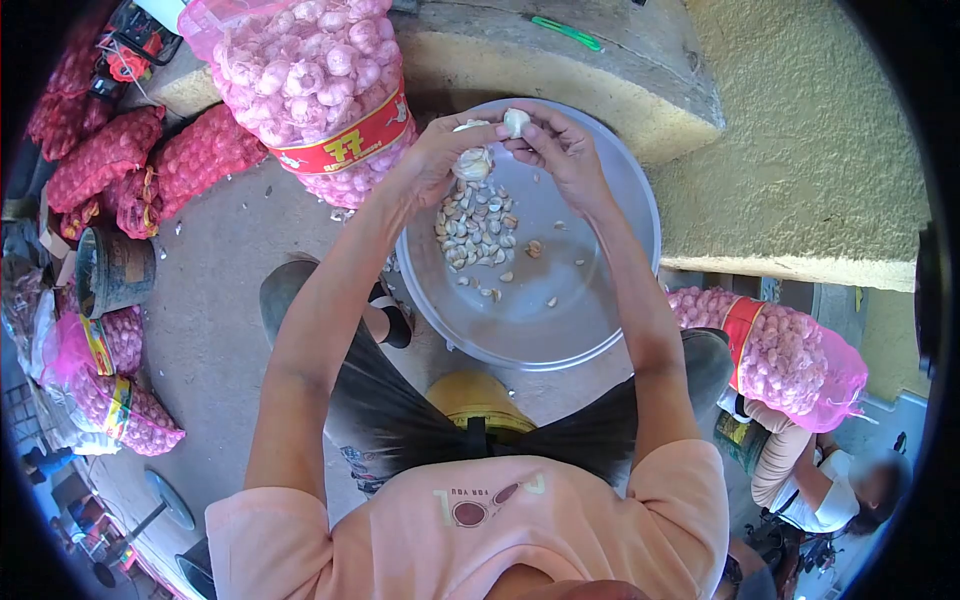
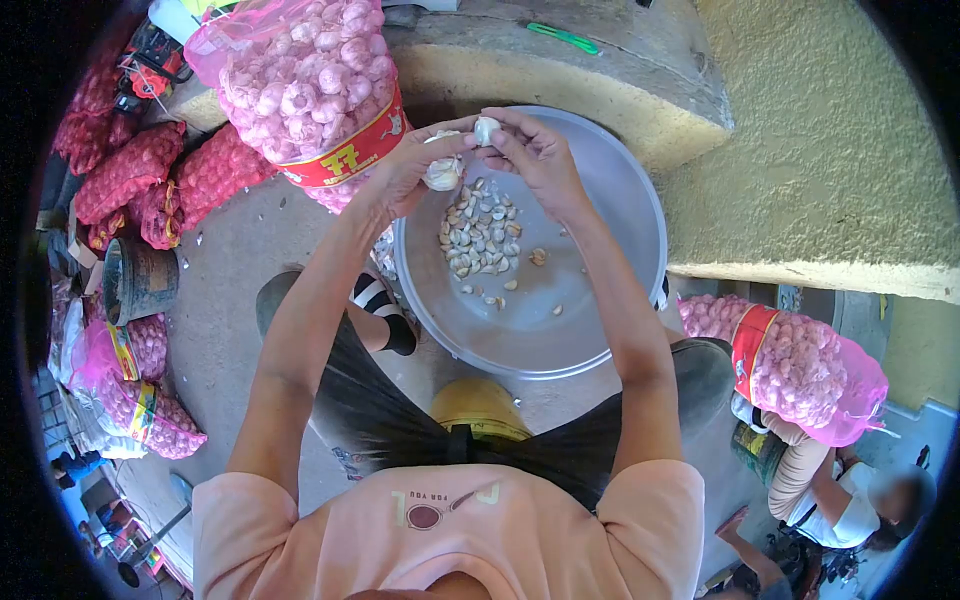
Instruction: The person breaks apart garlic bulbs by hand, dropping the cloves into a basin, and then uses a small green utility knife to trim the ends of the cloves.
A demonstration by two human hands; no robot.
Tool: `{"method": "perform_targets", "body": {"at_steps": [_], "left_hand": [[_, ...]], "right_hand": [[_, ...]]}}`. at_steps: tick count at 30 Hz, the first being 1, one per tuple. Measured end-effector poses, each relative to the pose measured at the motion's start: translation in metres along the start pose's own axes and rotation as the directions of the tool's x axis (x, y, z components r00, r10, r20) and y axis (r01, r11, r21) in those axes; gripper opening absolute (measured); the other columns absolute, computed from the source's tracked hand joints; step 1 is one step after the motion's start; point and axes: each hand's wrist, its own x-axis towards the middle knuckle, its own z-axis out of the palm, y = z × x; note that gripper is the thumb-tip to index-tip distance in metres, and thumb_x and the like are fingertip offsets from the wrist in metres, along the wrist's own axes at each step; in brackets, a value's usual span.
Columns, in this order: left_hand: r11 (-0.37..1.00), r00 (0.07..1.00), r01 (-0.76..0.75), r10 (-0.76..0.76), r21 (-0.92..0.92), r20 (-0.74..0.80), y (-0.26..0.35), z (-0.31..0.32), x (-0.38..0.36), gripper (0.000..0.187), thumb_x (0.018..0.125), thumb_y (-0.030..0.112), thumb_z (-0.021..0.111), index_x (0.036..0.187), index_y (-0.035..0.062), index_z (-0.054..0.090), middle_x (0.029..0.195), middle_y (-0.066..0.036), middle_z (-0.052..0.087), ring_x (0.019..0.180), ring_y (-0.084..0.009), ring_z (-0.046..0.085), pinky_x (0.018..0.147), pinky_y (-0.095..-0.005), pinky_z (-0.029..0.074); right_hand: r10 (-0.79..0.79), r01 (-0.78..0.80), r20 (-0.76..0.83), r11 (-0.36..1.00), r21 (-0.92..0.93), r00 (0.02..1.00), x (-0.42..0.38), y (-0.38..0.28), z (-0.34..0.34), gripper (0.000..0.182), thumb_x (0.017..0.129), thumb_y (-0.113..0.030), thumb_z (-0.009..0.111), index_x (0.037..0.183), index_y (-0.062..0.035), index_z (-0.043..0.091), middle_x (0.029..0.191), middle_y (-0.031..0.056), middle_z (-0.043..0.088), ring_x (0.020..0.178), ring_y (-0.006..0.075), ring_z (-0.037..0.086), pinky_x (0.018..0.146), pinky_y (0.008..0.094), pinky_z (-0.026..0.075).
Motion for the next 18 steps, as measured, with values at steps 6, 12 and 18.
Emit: {"method": "perform_targets", "body": {"at_steps": [6,12,18], "left_hand": [[1.0,0.986,0.014,-0.018,-0.021,-0.164,-0.012,0.003,0.004,0.036,0.085,0.022,0.068,0.113,0.0002,0.061,0.098,-0.006,0.065,0.086,-0.0114,0.06,0.07,-0.0252,0.048],[0.989,0.965,-0.11,0.13,0.101,-0.226,-0.028,0.003,0.01,0.028,0.086,0.021,0.067,0.104,0.0001,0.064,0.093,-0.005,0.065,0.083,-0.0103,0.06,0.071,-0.0253,0.047],[0.957,0.937,-0.236,0.269,0.167,-0.222,-0.027,0.002,0.011,0.022,0.084,0.018,0.068,0.095,-0.0006,0.065,0.084,-0.004,0.065,0.075,-0.0087,0.059,0.067,-0.0232,0.046]], "right_hand": [[-0.031,0.032,-0.096,0.999,0.005,0.995,-0.005,0.018,0.012,0.032,0.086,-0.013,0.067,0.116,-0.0024,0.06,0.099,0.0052,0.064,0.083,0.0113,0.063,0.073,0.0254,0.055],[-0.067,0.015,-0.284,0.984,-0.18,0.957,-0.004,0.021,0.024,0.029,0.086,-0.013,0.067,0.114,-0.0048,0.062,0.1,0.0038,0.065,0.087,0.0101,0.063,0.078,0.0243,0.053],[-0.153,0.185,-0.354,0.981,0.057,0.923,0.003,0.031,0.036,0.026,0.086,-0.012,0.066,0.109,-0.0008,0.063,0.099,0.0064,0.064,0.083,0.0103,0.061,0.071,0.0245,0.053]]}}
